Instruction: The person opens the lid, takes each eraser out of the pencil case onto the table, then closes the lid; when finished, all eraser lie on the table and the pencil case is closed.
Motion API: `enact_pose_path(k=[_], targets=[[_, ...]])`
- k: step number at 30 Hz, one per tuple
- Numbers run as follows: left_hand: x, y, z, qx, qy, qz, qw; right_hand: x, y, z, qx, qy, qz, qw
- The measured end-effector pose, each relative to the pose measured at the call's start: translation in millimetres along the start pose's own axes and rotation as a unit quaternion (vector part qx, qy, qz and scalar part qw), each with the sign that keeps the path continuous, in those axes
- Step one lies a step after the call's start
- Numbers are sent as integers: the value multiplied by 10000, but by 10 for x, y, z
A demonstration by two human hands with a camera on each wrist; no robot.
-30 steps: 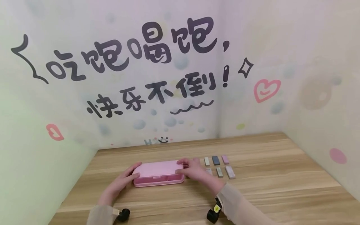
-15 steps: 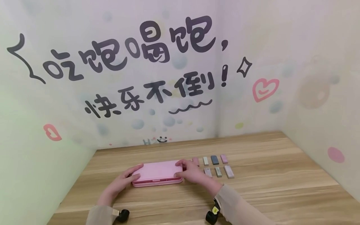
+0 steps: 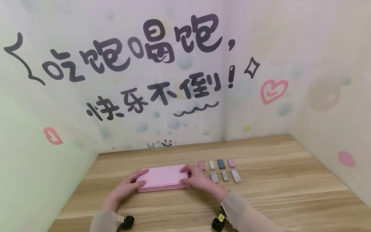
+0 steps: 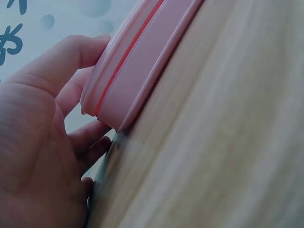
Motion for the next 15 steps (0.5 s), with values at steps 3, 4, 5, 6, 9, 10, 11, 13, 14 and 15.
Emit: enact_pose_path(k=[3, 4, 5, 6, 9, 10, 11, 13, 14, 15], targets=[[4, -1, 1, -17, 8, -33, 10000, -3, 3, -7, -18, 27, -3, 10000], [4, 0, 1, -20, 24, -32, 10000, -5, 4, -7, -27, 30, 1, 10000], [6, -2, 4, -16, 26, -46, 10000, -8, 5, -7, -33, 34, 2, 10000], [5, -1, 7, -7, 20, -47, 10000, -11, 7, -8, -44, 42, 3, 10000], [6, 2, 7, -6, 20, -76, 10000, -29, 8, 0, -61, 61, 14, 10000], [8, 4, 6, 17, 28, -79, 10000, -34, 8, 1, -81, 71, 15, 9999], [10, 5, 2, 31, 29, -81, 10000, -39, 9, 0, -106, 82, 17, 9999], [13, 5, -5, 65, 35, -86, 9999, -38, 10, -2, -155, 76, 27, 9998], [12, 6, -7, 72, 39, -77, 9999, -35, 12, -4, -178, 70, 33, 9998], [14, 4, -2, 100, 42, -65, 9999, -28, 16, -11, -208, 57, 33, 9998]])
Point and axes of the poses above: each hand's wrist, its own x-axis towards the middle knuckle, its own y-axis out of the palm, z = x × y, the point moved 6 cm from there along x, towards the middle knuckle, and after that the axes turned 5 degrees about z, right-handed, at the moved point
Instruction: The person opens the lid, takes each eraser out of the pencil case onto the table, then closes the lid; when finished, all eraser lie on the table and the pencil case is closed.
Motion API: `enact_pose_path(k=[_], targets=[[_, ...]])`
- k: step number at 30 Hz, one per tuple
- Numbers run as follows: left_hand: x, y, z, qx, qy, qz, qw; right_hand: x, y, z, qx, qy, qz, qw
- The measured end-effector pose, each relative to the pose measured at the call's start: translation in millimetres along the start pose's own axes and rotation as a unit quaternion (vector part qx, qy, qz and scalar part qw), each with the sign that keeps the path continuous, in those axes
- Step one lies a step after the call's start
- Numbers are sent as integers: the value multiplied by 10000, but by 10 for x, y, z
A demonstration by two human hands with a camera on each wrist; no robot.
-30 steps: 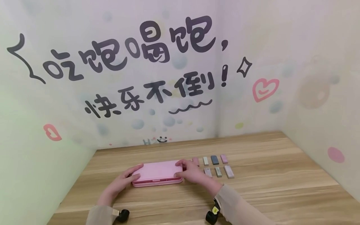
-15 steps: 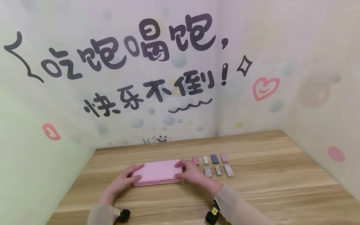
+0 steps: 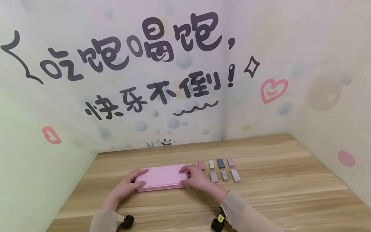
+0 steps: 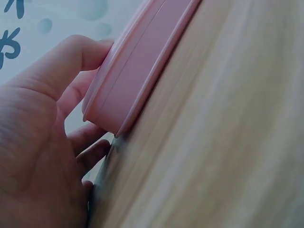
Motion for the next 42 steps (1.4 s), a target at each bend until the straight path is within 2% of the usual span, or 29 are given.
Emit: enact_pose_path(k=[9, 18, 24, 31, 35, 38, 42], targets=[[-17, -7, 14, 539, 163, 170, 9983, 8, 2, -1, 13, -6, -39, 10000], [-16, 3, 11, 584, -106, 60, 9982, -5, 11, -9, 144, 67, -75, 9998], [-17, -3, 16, 724, -99, 0, 9973, -1, 26, 1, 187, 45, -114, 9997], [-22, -4, 42, 620, -176, -17, 9979, 23, 37, -13, 141, -9, -106, 9998], [-16, -12, 28, 151, -95, 19, 9998, 12, 3, 1, 110, -1, -125, 9999], [-8, -41, -18, -202, 2, 29, 9998, -1, -86, 28, 94, 3, -214, 9997], [-18, -150, -104, -135, -49, -61, 9999, -15, -274, 61, 117, -9, -391, 9992]])
Point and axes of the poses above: each hand's wrist, its own x-axis towards the middle knuckle, its own y-axis out of the palm, z = x × y, the point moved 6 cm from there along x, towards the middle knuckle, and after that the axes turned 5 degrees about z, right-handed, at the moved point
